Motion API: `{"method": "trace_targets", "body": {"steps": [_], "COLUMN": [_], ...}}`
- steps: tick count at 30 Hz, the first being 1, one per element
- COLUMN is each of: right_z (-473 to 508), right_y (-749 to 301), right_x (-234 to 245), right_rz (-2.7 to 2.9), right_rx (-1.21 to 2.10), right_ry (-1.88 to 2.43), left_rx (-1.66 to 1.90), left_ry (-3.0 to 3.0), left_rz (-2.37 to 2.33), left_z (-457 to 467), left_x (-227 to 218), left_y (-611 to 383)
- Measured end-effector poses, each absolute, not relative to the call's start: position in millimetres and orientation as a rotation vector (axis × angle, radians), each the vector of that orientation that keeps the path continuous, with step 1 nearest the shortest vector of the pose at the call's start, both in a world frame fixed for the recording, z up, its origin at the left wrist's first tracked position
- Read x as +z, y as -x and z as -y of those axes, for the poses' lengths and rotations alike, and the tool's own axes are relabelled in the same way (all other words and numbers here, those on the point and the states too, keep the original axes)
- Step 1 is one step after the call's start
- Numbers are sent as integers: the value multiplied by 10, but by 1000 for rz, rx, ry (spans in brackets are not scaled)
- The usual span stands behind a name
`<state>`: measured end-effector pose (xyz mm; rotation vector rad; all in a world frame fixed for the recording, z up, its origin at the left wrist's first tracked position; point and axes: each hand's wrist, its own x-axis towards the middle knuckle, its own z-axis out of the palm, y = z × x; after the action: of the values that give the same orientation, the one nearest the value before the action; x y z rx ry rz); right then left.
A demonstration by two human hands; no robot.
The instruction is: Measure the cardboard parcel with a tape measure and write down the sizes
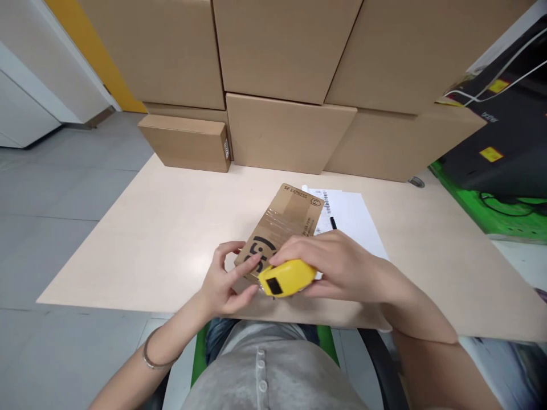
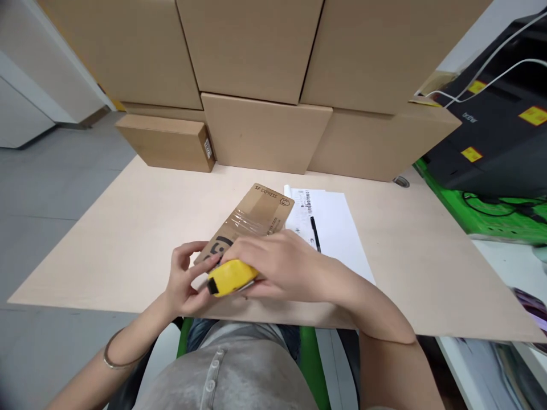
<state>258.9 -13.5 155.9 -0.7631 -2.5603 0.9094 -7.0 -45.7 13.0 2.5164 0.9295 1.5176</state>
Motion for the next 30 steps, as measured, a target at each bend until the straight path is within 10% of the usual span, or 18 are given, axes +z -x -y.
{"method": "trace_targets", "body": {"steps": [30], "right_z": [-530], "right_y": [-3074], "right_x": [1323], "right_rz": [2207], "right_rx": [617], "right_ry": [1139], "left_rx": [1398], "left_ry": [-1190], "left_rz": [-657], "left_z": [-668], "left_x": [116], "left_y": [-556]}}
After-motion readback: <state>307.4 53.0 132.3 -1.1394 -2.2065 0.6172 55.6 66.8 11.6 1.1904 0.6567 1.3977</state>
